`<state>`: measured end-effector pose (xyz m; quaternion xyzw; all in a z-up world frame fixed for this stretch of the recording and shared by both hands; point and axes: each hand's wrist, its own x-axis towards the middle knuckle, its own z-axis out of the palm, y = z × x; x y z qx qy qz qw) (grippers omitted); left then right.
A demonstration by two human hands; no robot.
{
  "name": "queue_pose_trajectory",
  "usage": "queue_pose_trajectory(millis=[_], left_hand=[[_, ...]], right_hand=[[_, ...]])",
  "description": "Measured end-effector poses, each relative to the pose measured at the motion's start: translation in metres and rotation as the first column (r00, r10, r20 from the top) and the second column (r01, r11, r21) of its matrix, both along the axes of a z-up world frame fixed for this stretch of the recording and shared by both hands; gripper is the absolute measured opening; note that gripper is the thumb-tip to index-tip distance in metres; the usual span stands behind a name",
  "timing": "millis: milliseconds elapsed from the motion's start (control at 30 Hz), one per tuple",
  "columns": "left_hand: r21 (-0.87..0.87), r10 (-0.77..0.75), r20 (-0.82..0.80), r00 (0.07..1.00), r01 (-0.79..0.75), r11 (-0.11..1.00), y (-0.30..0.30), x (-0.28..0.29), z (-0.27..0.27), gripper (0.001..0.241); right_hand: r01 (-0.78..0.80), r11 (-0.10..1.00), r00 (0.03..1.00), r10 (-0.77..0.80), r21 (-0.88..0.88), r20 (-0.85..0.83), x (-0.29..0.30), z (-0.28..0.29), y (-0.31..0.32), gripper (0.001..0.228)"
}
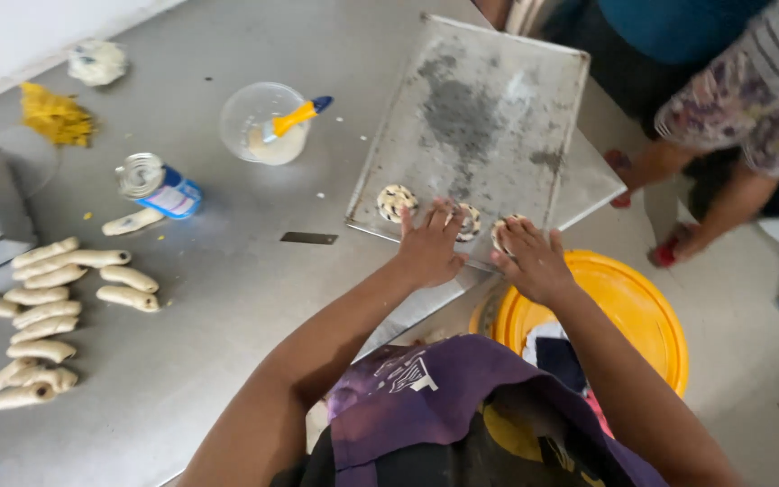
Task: The person rolls dough pieces into long ropes on a metal table, uses a scraper to cut slits into the ropes, and then coils them into circular shapes. The finished dough pieces are placed onto a metal baking tray.
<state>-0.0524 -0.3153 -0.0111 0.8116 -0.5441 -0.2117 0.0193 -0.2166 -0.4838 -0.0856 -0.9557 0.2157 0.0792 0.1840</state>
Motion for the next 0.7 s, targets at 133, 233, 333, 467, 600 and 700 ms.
queue_pose_trajectory(millis=[133,233,333,467,600,700], left_hand=[[0.130,0.195,0.166,0.967,-0.217,0.967,0.021,0.017,0.015,0.082],[0.142,0.187,0.111,0.976,-0.201,0.969,0.028,0.023,-0.006,0.086],[0.162,0.240,0.074,0.968,-0.249,0.955,0.022,0.030,-0.016,0.088],[-0.203,0.316,-0.121,0.941,-0.335,0.920,0.043,0.049,-0.054,0.078],[-0.598,0.370,-0.029,0.929,-0.313,0.738,0.123,0.076,-0.064,0.053],[-0.498,0.720,-0.245,0.650,-0.721,0.482,0.247,0.119,-0.050,0.050]], right_hand=[[-0.075,0.972,0.997,0.077,-0.222,0.000,-0.006,-0.005,0.021,0.076],[-0.097,0.967,0.989,0.119,-0.234,0.083,-0.011,-0.025,0.005,0.075],[-0.074,0.970,0.981,0.113,-0.233,0.159,-0.006,-0.024,-0.005,0.061],[-0.044,0.974,0.994,0.066,-0.224,0.090,0.008,0.012,0.025,0.052],[0.117,0.965,0.802,0.048,-0.236,0.596,-0.002,0.004,0.036,0.056],[0.088,0.996,0.701,-0.064,0.003,0.710,-0.005,-0.009,0.079,0.045]])
